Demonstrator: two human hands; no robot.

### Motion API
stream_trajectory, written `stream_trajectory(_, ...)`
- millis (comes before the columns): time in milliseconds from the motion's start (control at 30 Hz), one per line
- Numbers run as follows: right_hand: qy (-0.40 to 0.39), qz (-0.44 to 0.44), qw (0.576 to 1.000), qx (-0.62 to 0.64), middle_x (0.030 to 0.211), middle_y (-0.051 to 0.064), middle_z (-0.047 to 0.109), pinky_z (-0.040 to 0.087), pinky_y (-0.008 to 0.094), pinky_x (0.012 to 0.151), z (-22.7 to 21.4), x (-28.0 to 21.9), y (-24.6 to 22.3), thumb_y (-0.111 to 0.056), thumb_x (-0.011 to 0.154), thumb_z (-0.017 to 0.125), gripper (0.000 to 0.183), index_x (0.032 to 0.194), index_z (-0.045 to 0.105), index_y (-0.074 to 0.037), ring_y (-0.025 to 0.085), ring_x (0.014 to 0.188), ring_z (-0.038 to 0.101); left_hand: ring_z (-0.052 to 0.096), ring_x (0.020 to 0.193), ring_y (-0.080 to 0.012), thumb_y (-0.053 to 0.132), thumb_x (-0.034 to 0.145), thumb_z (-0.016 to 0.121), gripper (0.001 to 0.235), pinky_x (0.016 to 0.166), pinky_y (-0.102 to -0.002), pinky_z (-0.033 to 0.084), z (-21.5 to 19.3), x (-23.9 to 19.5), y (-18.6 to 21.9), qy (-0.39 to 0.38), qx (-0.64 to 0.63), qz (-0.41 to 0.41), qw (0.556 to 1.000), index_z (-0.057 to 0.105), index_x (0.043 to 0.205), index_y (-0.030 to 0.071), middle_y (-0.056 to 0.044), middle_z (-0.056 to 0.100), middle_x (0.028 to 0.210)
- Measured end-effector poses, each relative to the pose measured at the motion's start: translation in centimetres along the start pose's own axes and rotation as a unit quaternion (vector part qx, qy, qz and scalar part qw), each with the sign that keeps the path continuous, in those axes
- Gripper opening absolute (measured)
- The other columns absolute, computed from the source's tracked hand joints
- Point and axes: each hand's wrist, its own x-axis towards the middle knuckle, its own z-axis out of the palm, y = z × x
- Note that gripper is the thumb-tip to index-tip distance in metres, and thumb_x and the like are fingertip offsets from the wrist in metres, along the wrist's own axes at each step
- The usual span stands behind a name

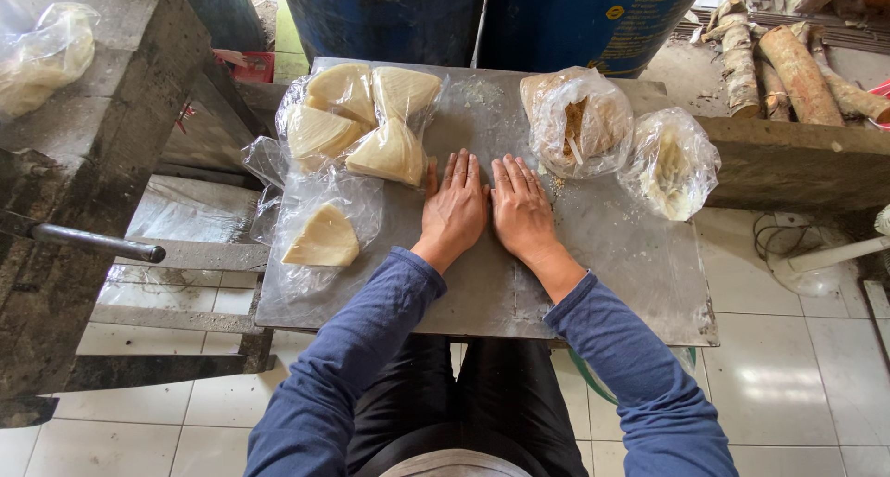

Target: The person unwraps a stack of triangular dough sheets and separates them. They then scoop a granular filling from a plastic bag and place it onto each sheet, folding the sheets into triangular packets. The finished packets are stacked on the table.

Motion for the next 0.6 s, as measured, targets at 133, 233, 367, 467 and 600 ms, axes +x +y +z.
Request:
stream_trajectory(133,-0.002,-0.002,1.0,-0.003,0.156,0.023,0.045,0.025,0.048,0.123,-0.06,0.02,0.01,-0.022,0.104,0.049,0.052,0.151,0.045,0.001,0.037,0.147,0.038,0.032,0.15,-0.034,0.031,0.103,0.042,0.058,0.123,-0.057,0.01,-0.09,0.04,0.04,-0.004,0.008,0.002,1.0,0.041,0.149,-0.005,-0.022,0.039,0.159)
stream_trajectory(233,-0.004,-0.003,1.0,-0.004,0.156,0.024,0.045,0.025,0.048,0.123,-0.02,-0.01,0.01,-0.021,0.105,0.049,0.052,0.151,0.045,0.001,0.037,0.148,0.038,0.032,0.151,-0.034,0.031,0.104,0.042,0.058,0.124,-0.058,0.01,-0.08,0.0,0.04,-0.004,0.012,0.002,1.0,0.041,0.149,-0.005,-0.022,0.039,0.159)
stream_trajectory(367,-0.003,-0.004,1.0,-0.003,0.156,0.024,0.045,0.025,0.049,0.123,-0.03,0.01,-0.01,-0.021,0.104,0.049,0.052,0.151,0.045,0.001,0.038,0.148,0.038,0.033,0.15,-0.0343,0.031,0.103,0.042,0.058,0.123,-0.058,0.01,-0.13,0.02,0.04,0.0,0.012,0.004,1.0,0.041,0.149,-0.005,-0.022,0.039,0.159)
stream_trajectory(467,-0.002,-0.005,1.0,-0.004,0.155,0.024,0.045,0.026,0.049,0.123,-0.06,-0.05,0.01,-0.021,0.105,0.049,0.051,0.151,0.046,0.001,0.038,0.148,0.039,0.033,0.15,-0.0346,0.031,0.103,0.042,0.058,0.123,-0.058,0.011,-0.14,-0.02,0.1,0.001,0.001,0.0,1.0,0.041,0.149,-0.005,-0.022,0.039,0.159)
stream_trajectory(600,0.0,-0.01,1.0,-0.005,0.155,0.026,0.045,0.026,0.049,0.122,-0.02,0.06,0.01,-0.021,0.106,0.049,0.051,0.151,0.045,0.002,0.039,0.147,0.039,0.032,0.15,-0.0359,0.03,0.104,0.042,0.058,0.123,-0.058,0.011,-0.23,0.05,0.05,0.007,-0.003,0.008,1.0,0.04,0.149,-0.006,-0.023,0.039,0.159)
